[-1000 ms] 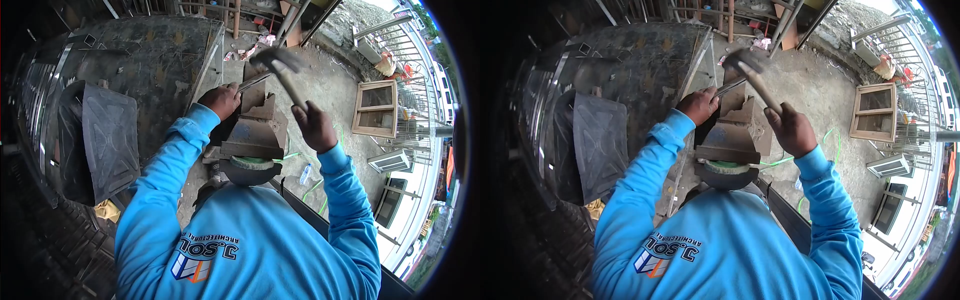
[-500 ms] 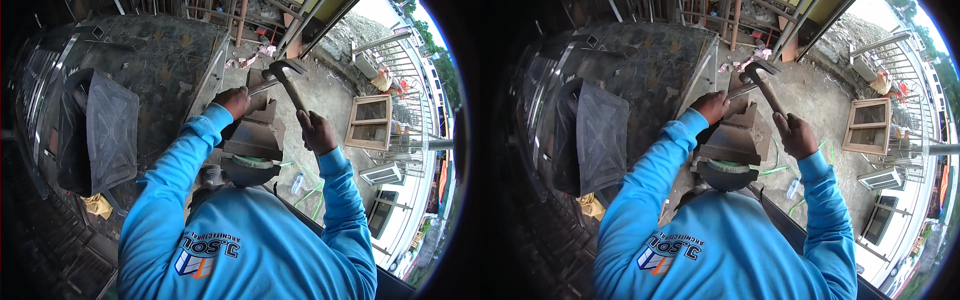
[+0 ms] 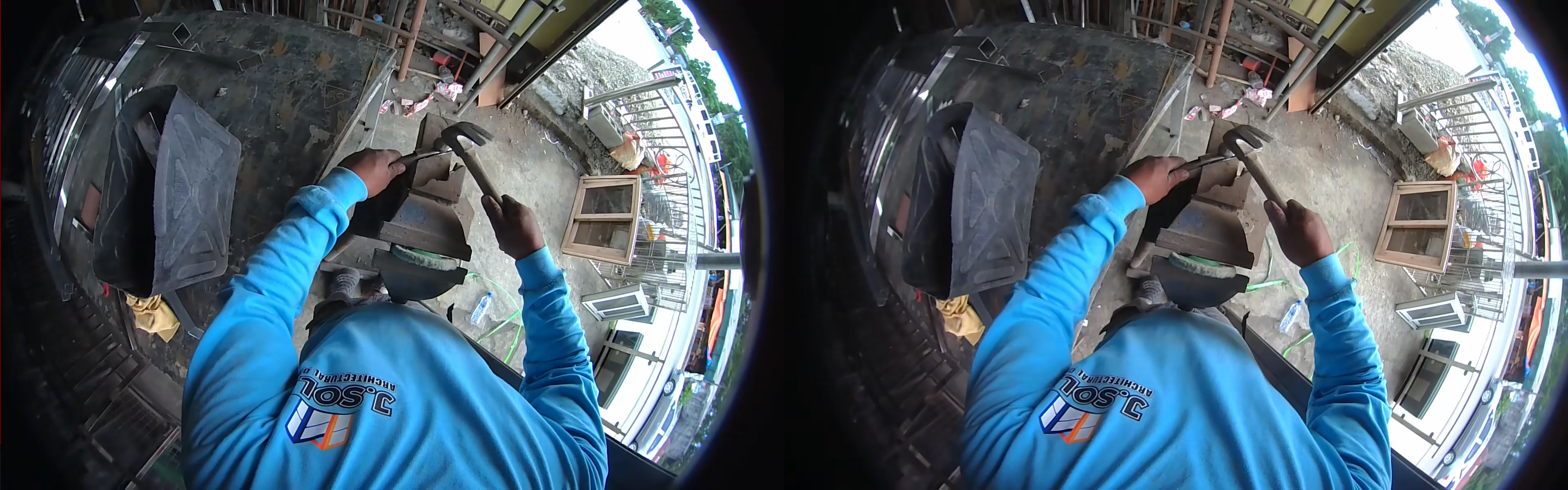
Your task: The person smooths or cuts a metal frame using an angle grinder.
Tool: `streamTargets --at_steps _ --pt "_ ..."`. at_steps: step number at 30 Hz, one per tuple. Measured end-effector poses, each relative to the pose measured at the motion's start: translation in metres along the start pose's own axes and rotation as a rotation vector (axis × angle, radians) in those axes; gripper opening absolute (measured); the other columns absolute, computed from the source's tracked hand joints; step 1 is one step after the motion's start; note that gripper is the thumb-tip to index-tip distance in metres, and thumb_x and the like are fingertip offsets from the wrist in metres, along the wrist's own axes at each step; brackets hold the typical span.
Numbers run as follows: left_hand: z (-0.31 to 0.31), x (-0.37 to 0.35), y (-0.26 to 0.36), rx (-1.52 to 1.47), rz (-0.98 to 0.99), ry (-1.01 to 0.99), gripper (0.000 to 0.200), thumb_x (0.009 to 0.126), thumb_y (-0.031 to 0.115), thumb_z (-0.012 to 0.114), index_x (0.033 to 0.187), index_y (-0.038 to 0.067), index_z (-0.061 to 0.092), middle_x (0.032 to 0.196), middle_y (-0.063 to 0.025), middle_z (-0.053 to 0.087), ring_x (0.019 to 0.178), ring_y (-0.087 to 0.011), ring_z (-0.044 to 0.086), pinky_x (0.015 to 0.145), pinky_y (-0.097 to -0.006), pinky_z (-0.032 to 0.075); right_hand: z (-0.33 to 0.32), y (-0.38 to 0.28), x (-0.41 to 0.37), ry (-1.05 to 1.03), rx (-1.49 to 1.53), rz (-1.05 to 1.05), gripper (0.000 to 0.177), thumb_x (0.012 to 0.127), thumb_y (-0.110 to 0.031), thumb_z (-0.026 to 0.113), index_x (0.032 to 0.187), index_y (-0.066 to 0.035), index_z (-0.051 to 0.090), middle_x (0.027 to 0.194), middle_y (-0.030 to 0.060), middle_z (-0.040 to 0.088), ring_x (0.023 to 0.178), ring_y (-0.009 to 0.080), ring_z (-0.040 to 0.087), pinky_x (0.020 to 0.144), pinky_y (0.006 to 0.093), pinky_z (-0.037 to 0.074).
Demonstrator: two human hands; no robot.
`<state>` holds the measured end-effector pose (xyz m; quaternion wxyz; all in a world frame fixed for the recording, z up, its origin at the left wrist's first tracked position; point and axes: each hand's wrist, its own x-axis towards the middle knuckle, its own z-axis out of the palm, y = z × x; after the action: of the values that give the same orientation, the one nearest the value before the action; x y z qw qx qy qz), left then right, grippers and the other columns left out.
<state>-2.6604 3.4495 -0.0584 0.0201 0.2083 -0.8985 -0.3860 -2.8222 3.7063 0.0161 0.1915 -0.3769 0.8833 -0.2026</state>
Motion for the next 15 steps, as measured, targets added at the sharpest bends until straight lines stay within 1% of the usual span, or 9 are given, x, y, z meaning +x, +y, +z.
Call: streamTargets --at_steps 1,5,7,8,9,11,12,13,15 --pt "0.003 0.001 -0.001 0.023 0.003 0.012 0.037 0.096 0.038 0.054 0.115 0.008 0.064 0.103 -0.0230 0.067 0.100 -0.0419 0.062 0.086 -0.0490 0.048 -0.002 0.000 0.000 -0.008 0.009 0.013 0.050 0.095 -0.045 0.055 0.079 0.002 0.058 0.071 0.0283 0.057 0.072 0.0480 0.057 0.065 0.0487 0.046" --pt "0.002 0.001 0.004 0.110 -0.031 0.015 0.036 0.096 0.038 0.055 0.114 0.008 0.064 0.101 -0.0230 0.067 0.098 -0.0424 0.063 0.084 -0.0496 0.049 -0.019 -0.012 0.002 -0.001 0.171 -0.002 0.051 0.097 -0.048 0.055 0.080 0.000 0.057 0.059 0.0152 0.055 0.054 0.0297 0.056 0.054 0.0390 0.045" --pt "0.007 0.001 -0.001 0.126 -0.035 0.034 0.036 0.095 0.038 0.055 0.113 0.007 0.064 0.100 -0.0230 0.067 0.096 -0.0428 0.063 0.082 -0.0500 0.049 -0.054 -0.066 -0.018 0.018 0.355 0.017 0.050 0.097 -0.049 0.055 0.081 -0.001 0.056 0.055 0.0059 0.052 0.048 0.0161 0.053 0.048 0.0320 0.042" --pt "0.015 0.004 -0.009 0.120 -0.012 0.067 0.036 0.095 0.038 0.055 0.112 0.006 0.064 0.099 -0.0230 0.067 0.095 -0.0431 0.063 0.081 -0.0503 0.049 -0.061 -0.074 -0.021 0.087 0.415 -0.132 0.047 0.098 -0.047 0.055 0.084 -0.003 0.055 0.056 -0.0031 0.047 0.049 0.0039 0.046 0.045 0.0241 0.038" --pt "0.019 0.006 -0.014 0.115 0.015 0.099 0.036 0.095 0.038 0.055 0.111 0.006 0.063 0.098 -0.0229 0.067 0.094 -0.0434 0.063 0.080 -0.0505 0.050 -0.057 -0.075 -0.021 0.149 0.542 -0.222 0.044 0.098 -0.044 0.057 0.087 -0.002 0.057 0.056 -0.0017 0.047 0.050 0.0050 0.048 0.046 0.0239 0.039" --pt "0.015 0.004 -0.010 0.139 0.008 0.078 0.037 0.095 0.038 0.055 0.111 0.005 0.063 0.098 -0.0232 0.067 0.093 -0.0435 0.063 0.080 -0.0507 0.049 -0.035 -0.072 -0.017 0.143 0.650 -0.202 0.044 0.098 -0.043 0.057 0.093 0.001 0.059 0.059 -0.0006 0.051 0.056 0.0080 0.053 0.051 0.0258 0.042" --pt "0.013 0.003 -0.008 0.151 0.006 0.072 0.037 0.095 0.038 0.056 0.111 0.005 0.063 0.097 -0.0233 0.067 0.093 -0.0435 0.063 0.080 -0.0508 0.049 -0.008 -0.038 -0.004 0.193 0.470 -0.227 0.047 0.097 -0.043 0.058 0.095 0.004 0.061 0.062 0.0078 0.057 0.060 0.0178 0.058 0.057 0.0311 0.046" --pt "0.012 0.003 -0.007 0.160 0.001 0.060 0.037 0.095 0.038 0.056 0.111 0.005 0.063 0.098 -0.0235 0.067 0.093 -0.0436 0.063 0.080 -0.0507 0.049 -0.005 -0.026 0.001 0.103 0.092 -0.206 0.048 0.097 -0.043 0.058 0.090 0.004 0.061 0.066 0.0193 0.060 0.062 0.0281 0.057 0.062 0.0357 0.047" --pt "0.011 0.005 -0.006 0.179 -0.010 0.040 0.038 0.094 0.038 0.056 0.112 0.005 0.063 0.098 -0.0238 0.067 0.094 -0.0436 0.063 0.080 -0.0506 0.049 -0.012 -0.007 0.012 0.040 0.063 -0.109 0.049 0.097 -0.044 0.057 0.082 0.003 0.060 0.064 0.0224 0.056 0.058 0.0315 0.055 0.059 0.0375 0.046"
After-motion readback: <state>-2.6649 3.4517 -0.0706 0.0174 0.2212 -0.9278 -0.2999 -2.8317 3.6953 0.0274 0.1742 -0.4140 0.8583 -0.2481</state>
